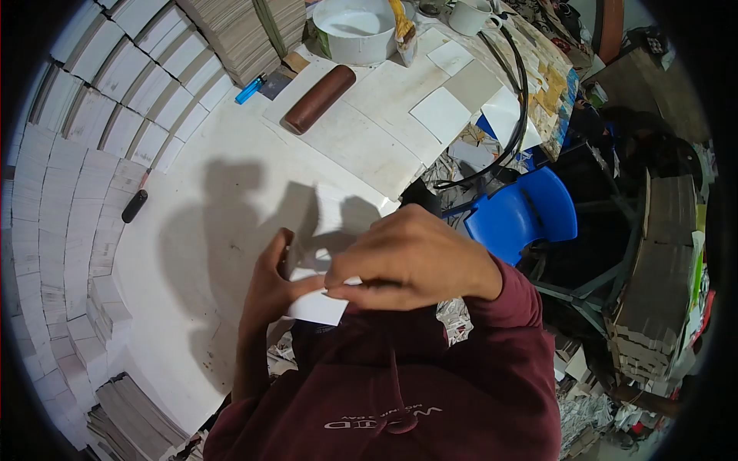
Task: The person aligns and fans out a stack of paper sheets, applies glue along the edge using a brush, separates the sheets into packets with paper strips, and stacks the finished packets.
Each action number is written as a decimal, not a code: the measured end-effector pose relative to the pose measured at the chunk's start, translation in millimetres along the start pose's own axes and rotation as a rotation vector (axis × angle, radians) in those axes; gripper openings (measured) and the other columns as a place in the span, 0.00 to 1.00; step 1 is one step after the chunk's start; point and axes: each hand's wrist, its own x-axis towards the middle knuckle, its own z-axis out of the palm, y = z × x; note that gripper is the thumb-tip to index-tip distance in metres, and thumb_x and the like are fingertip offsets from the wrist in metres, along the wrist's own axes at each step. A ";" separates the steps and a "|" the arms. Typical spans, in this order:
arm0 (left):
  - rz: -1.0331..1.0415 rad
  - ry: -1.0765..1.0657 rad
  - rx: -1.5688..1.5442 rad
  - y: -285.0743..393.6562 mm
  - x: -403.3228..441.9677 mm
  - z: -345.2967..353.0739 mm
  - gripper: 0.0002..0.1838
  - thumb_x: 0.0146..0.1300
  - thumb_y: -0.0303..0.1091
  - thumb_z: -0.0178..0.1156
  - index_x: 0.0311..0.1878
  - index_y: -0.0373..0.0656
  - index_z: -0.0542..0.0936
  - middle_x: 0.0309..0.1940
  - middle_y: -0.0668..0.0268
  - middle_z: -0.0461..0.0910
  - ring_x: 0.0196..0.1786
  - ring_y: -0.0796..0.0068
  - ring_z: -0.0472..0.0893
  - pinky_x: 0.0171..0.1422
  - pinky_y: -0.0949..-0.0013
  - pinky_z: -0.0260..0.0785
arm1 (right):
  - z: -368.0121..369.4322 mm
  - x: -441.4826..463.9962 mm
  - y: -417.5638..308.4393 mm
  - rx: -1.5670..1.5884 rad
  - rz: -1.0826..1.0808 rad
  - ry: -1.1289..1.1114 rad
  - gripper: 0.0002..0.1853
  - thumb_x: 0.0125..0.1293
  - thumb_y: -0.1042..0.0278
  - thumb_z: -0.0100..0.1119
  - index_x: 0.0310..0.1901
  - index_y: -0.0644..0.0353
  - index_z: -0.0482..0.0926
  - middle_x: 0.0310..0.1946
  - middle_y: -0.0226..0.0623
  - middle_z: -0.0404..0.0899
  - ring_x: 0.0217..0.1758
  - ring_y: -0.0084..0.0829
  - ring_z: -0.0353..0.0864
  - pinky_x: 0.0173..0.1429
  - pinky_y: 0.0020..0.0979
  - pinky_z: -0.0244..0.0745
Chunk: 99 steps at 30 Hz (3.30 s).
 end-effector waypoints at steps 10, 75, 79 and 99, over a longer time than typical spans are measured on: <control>-0.143 0.428 -0.582 -26.5 -10.1 19.9 0.44 0.58 0.47 0.75 0.72 0.33 0.69 0.62 0.55 0.79 0.62 0.62 0.80 0.68 0.58 0.73 | 75.2 -5.6 57.6 0.223 0.560 0.749 0.18 0.73 0.64 0.68 0.60 0.60 0.80 0.52 0.37 0.85 0.48 0.29 0.86 0.51 0.28 0.79; 0.647 0.676 0.934 -28.1 10.8 -49.6 0.75 0.46 0.68 0.78 0.85 0.33 0.47 0.86 0.46 0.45 0.88 0.46 0.49 0.90 0.52 0.40 | 57.4 7.2 147.9 -0.297 0.357 0.158 0.69 0.52 0.53 0.85 0.85 0.61 0.43 0.75 0.51 0.70 0.74 0.52 0.71 0.81 0.50 0.58; 0.594 0.451 1.184 13.1 38.0 -52.2 0.72 0.42 0.63 0.82 0.84 0.36 0.55 0.79 0.47 0.63 0.80 0.51 0.66 0.83 0.50 0.57 | 55.2 13.4 149.4 -0.468 0.359 0.155 0.52 0.48 0.56 0.86 0.74 0.58 0.69 0.68 0.43 0.77 0.71 0.48 0.73 0.73 0.46 0.64; -0.665 1.316 1.136 -68.9 -80.2 -324.3 0.51 0.45 0.71 0.79 0.61 0.39 0.77 0.61 0.58 0.80 0.56 0.47 0.87 0.55 0.46 0.79 | 72.3 8.9 145.6 -0.533 0.265 0.343 0.20 0.66 0.64 0.73 0.58 0.53 0.86 0.62 0.36 0.81 0.64 0.39 0.79 0.67 0.40 0.71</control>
